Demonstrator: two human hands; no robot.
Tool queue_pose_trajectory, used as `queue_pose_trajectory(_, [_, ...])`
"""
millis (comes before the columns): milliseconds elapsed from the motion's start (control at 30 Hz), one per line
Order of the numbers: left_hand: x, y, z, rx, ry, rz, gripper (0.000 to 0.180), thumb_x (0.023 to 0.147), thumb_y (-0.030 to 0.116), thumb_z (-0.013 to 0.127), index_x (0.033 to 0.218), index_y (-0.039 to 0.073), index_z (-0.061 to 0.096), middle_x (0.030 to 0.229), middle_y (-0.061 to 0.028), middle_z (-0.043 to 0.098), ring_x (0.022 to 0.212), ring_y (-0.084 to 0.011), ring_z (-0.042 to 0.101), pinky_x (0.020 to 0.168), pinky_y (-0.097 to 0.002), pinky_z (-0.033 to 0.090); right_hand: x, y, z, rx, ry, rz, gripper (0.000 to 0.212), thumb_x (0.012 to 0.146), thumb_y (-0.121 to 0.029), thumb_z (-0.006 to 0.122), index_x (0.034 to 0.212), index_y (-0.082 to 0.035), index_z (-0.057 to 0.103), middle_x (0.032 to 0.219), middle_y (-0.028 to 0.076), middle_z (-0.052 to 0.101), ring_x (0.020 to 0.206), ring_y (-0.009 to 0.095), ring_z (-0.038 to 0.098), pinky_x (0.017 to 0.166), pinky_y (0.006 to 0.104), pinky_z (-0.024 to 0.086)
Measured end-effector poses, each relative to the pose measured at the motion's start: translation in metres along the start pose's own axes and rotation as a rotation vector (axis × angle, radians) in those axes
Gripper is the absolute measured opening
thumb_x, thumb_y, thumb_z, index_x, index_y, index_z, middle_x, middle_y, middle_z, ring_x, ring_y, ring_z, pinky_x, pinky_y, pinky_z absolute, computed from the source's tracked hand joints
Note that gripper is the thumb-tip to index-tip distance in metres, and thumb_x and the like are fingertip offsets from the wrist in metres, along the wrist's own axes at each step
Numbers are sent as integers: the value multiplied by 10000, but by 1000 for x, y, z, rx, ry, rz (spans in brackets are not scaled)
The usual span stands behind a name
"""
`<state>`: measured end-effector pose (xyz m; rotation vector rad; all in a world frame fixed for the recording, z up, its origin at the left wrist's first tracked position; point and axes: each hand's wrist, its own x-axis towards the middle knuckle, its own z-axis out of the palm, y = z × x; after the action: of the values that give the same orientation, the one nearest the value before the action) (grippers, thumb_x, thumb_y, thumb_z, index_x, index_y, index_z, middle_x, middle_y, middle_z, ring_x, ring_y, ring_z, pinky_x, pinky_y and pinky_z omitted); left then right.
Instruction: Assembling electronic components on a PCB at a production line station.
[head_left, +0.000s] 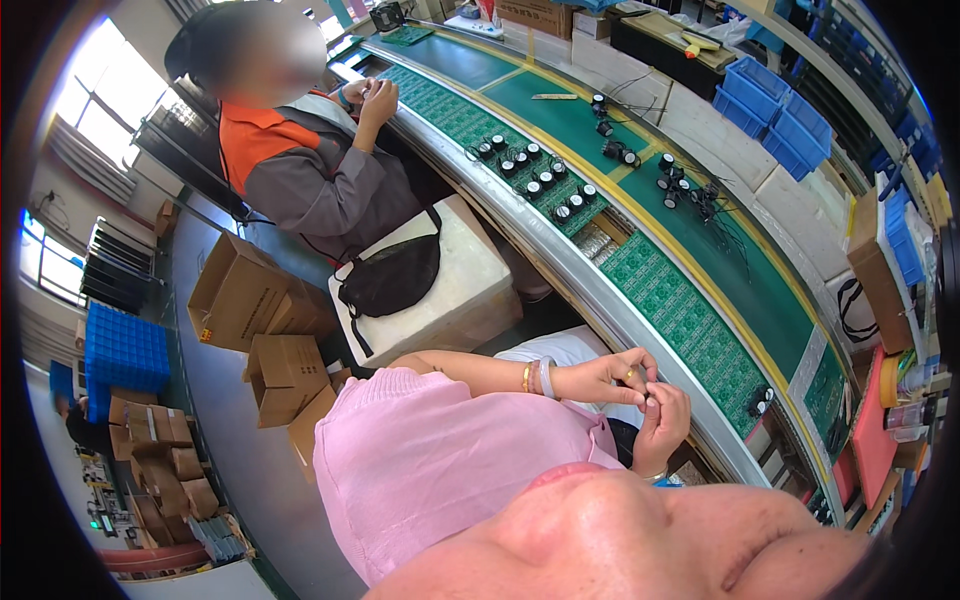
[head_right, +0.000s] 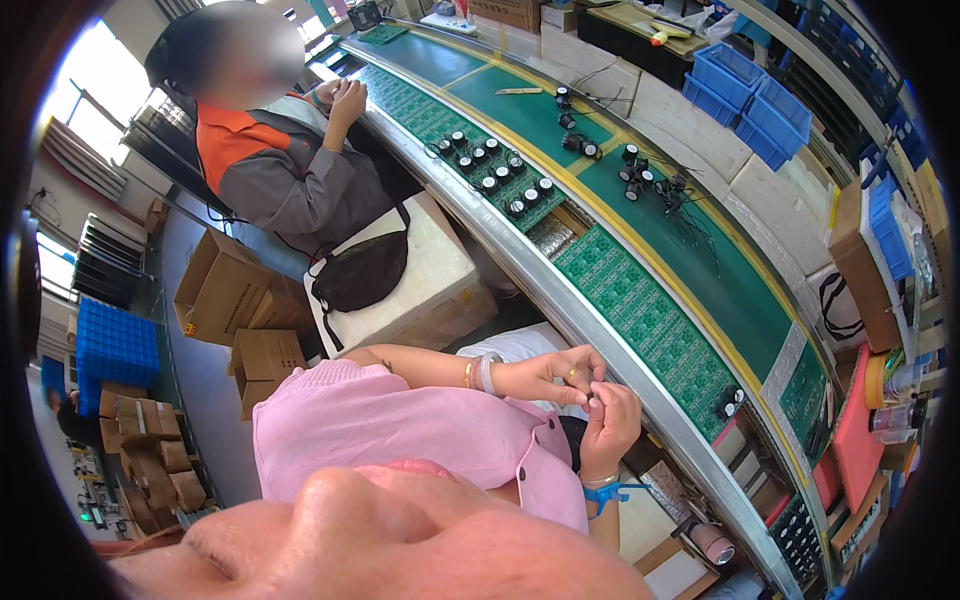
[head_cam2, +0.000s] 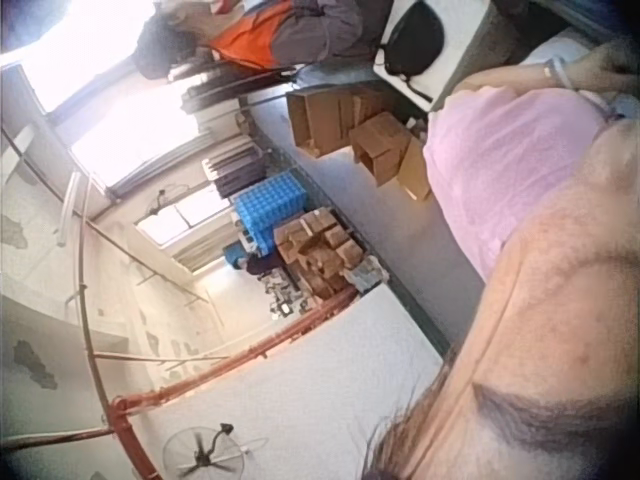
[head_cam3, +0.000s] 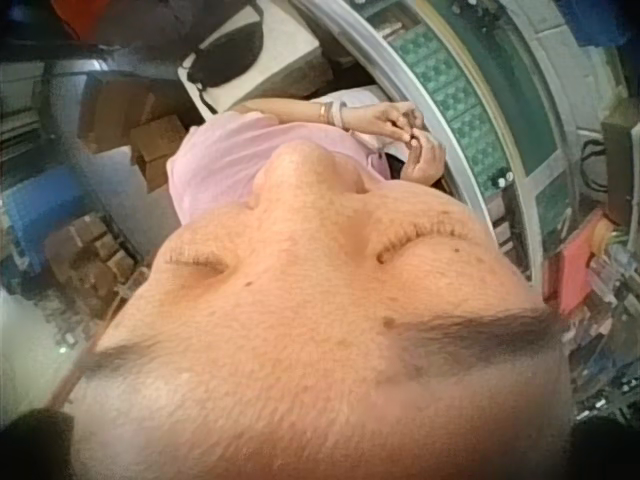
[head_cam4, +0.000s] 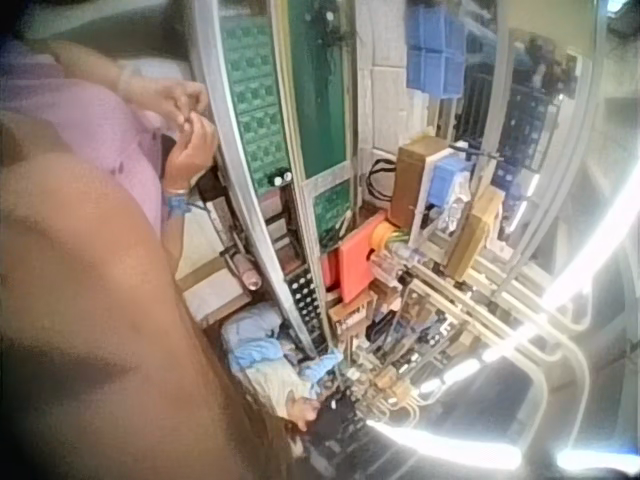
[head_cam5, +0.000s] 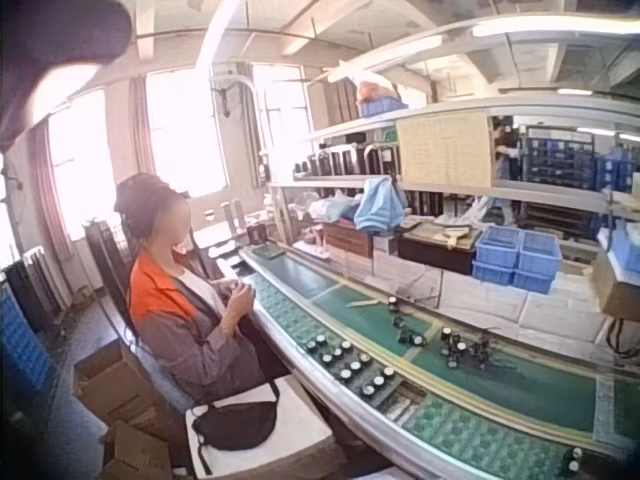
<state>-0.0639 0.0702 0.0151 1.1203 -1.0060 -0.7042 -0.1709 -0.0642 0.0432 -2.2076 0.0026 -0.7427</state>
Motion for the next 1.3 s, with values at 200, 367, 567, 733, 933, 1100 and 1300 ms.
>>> queue_pose_trajectory(200, [-6, -8, 0, -212, -3, -198, 179, 893, 187, 600, 927, 32, 683, 1149, -72, 445, 1072, -155, 443, 911, -304, 400, -11, 5, 1, -113, -51, -87, 269, 822, -219, 645, 1030, -49, 628, 939, 101, 614, 855, 299, 586, 735, 387, 466])
queue_pose_trajectory(367, [-5, -10, -6, -178, -67, -194, 263, 926, 257, 547, 960, 37, 687, 1180, -72, 434, 1046, -142, 463, 847, -274, 443, -9, 3, 4, -189, -22, -123, 291, 781, -154, 686, 1050, -58, 630, 968, 98, 608, 855, 282, 587, 720, 372, 475])
queue_pose_trajectory(567, [-3, 2, -13, -201, -167, -285, 329, 944, 296, 507, 981, 20, 682, 1189, -82, 452, 1011, -138, 492, 792, -258, 478, -10, 9, 7, -190, -58, -158, 266, 800, -153, 662, 1050, -65, 635, 947, 92, 600, 823, 270, 580, 689, 363, 477])
queue_pose_trajectory(733, [-5, 6, -12, -537, -125, -479, 296, 912, 287, 566, 1056, 40, 641, 1081, -54, 574, 958, -136, 573, 740, -293, 551, -8, 5, 8, -245, -57, -205, 240, 828, -149, 630, 1053, -66, 637, 937, 89, 587, 817, 275, 566, 687, 370, 473])
queue_pose_trajectory(933, [-18, -2, -2, -727, 58, -698, 219, 881, 139, 610, 1077, 44, 591, 1055, -51, 596, 973, -131, 592, 771, -271, 544, -14, 6, 3, -252, -32, -227, 225, 833, -126, 622, 1043, -45, 612, 942, 99, 587, 814, 286, 569, 687, 384, 470])
queue_pose_trajectory(1100, [-15, -3, 4, -741, 219, -586, 353, 793, -5, 673, 1110, 57, 529, 1041, -30, 539, 969, -130, 586, 855, -264, 513, -13, 0, 4, -199, -13, -121, 112, 839, -80, 596, 943, -38, 589, 886, 114, 598, 780, 304, 579, 666, 386, 469])
queue_pose_trajectory(1300, [-3, -1, 11, -373, 299, -393, 370, 747, 35, 718, 1080, 34, 556, 942, -7, 568, 842, -73, 540, 680, -236, 467, -1, -6, -1, 115, 18, 371, 99, 860, -33, 517, 933, -29, 584, 863, 157, 620, 777, 327, 608, 679, 384, 480])
